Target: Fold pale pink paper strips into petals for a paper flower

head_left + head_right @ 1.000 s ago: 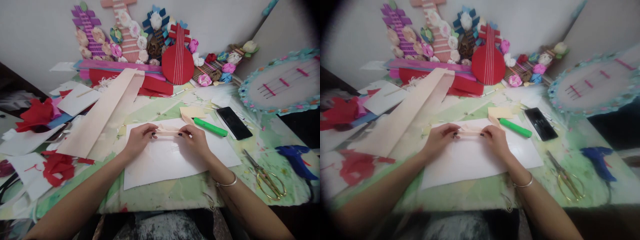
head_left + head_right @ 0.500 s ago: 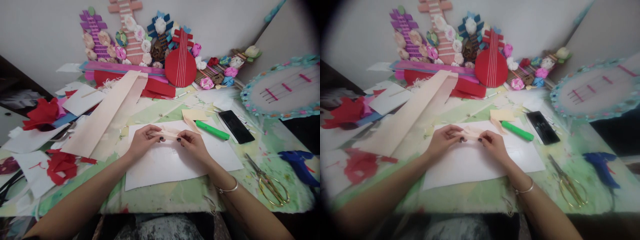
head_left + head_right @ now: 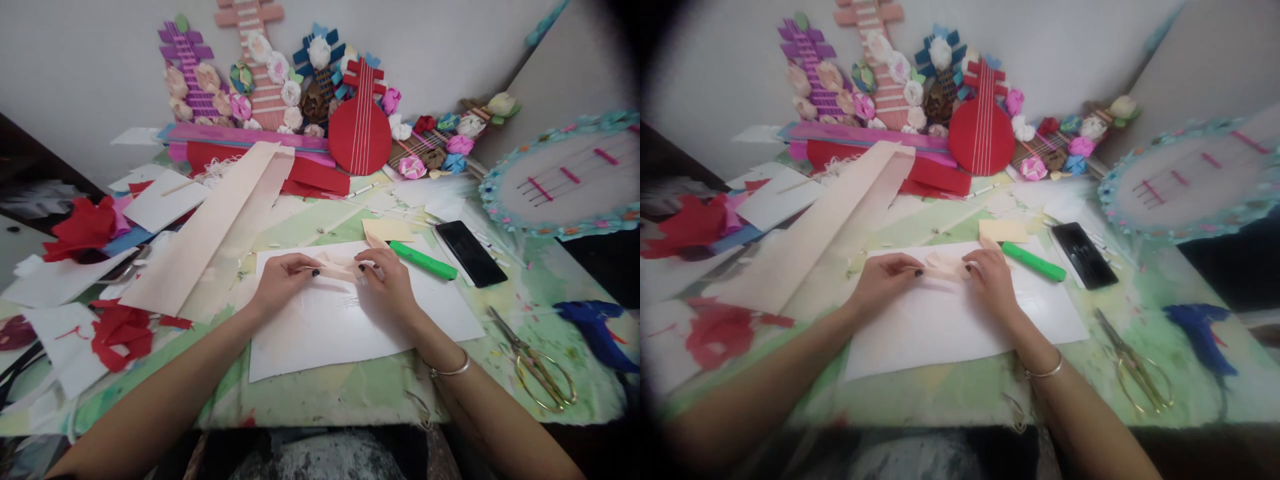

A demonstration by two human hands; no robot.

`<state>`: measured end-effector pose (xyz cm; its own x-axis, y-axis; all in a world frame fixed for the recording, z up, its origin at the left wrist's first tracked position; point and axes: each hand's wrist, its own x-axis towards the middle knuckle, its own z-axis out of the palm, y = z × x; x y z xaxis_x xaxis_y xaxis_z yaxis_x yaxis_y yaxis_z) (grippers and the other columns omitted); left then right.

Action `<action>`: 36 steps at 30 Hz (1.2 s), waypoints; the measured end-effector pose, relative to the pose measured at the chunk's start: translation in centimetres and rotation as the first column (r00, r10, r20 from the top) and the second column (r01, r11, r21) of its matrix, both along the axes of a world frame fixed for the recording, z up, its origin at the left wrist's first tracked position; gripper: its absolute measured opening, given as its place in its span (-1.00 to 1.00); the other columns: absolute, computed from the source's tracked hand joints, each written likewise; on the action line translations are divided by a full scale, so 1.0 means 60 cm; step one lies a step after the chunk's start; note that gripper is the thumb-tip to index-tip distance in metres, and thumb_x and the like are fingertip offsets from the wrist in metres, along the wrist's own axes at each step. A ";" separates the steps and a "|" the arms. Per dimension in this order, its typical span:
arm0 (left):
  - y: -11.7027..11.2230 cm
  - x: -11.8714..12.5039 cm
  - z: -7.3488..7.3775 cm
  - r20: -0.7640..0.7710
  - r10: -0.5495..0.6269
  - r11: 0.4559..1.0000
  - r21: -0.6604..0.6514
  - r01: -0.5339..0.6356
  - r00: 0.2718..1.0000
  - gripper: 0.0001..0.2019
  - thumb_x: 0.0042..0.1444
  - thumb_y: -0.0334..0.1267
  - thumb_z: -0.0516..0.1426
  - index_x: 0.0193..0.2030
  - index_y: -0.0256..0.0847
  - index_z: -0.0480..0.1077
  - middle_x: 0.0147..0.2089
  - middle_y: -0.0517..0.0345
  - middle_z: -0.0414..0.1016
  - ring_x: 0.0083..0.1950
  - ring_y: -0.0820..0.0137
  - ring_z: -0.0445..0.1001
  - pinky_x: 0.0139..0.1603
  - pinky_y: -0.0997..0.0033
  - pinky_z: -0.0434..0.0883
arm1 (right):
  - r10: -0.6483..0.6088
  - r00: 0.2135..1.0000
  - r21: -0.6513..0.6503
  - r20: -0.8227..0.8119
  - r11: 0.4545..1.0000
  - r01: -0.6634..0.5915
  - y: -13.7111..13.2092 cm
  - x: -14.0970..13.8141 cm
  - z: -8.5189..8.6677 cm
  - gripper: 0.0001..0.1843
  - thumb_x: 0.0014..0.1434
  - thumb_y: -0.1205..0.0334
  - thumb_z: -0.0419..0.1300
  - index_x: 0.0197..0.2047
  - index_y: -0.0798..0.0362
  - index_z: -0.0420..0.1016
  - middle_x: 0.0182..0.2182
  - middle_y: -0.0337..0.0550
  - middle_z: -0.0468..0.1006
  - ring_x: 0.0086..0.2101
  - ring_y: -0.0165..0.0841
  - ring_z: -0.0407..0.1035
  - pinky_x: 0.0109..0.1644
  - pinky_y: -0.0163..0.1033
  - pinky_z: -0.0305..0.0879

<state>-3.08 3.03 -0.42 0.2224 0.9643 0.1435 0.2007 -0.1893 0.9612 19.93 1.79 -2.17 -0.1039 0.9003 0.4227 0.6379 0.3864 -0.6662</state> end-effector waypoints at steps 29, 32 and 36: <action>0.004 0.004 -0.027 -0.279 -0.028 0.991 0.120 0.063 0.960 -0.93 0.02 -0.39 0.18 -0.35 -0.20 0.50 -0.36 0.15 0.54 -0.31 0.39 0.48 -0.25 0.40 0.40 | 0.242 0.969 -0.287 0.038 0.932 -0.221 -0.011 -0.011 0.021 -0.90 0.08 0.24 0.25 -0.29 0.05 0.52 -0.39 -0.15 0.52 -0.38 -0.37 0.32 -0.30 -0.27 0.19; 0.005 0.003 -0.021 -0.290 -0.033 0.989 0.126 0.073 0.957 -0.94 0.03 -0.37 0.19 -0.35 -0.19 0.51 -0.37 0.18 0.55 -0.34 0.42 0.46 -0.30 0.45 0.37 | 0.243 0.966 -0.272 0.086 0.938 -0.212 -0.012 -0.014 0.021 -0.92 0.05 0.26 0.27 -0.34 0.08 0.49 -0.42 -0.15 0.50 -0.37 -0.36 0.31 -0.30 -0.26 0.19; 0.007 0.002 -0.016 -0.299 -0.045 0.987 0.136 0.089 0.953 -0.95 0.03 -0.36 0.19 -0.37 -0.21 0.50 -0.36 0.17 0.57 -0.32 0.41 0.48 -0.28 0.45 0.38 | 0.200 0.977 -0.264 0.074 0.949 -0.174 -0.014 -0.014 0.016 -0.97 0.08 0.31 0.22 -0.39 0.08 0.47 -0.46 -0.19 0.48 -0.44 -0.41 0.30 -0.35 -0.30 0.17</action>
<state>-2.93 3.45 -1.40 0.3395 0.9190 0.2003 0.4518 -0.3461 0.8223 19.10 0.98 -1.21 -0.3103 0.9369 0.1610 0.6377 0.3308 -0.6956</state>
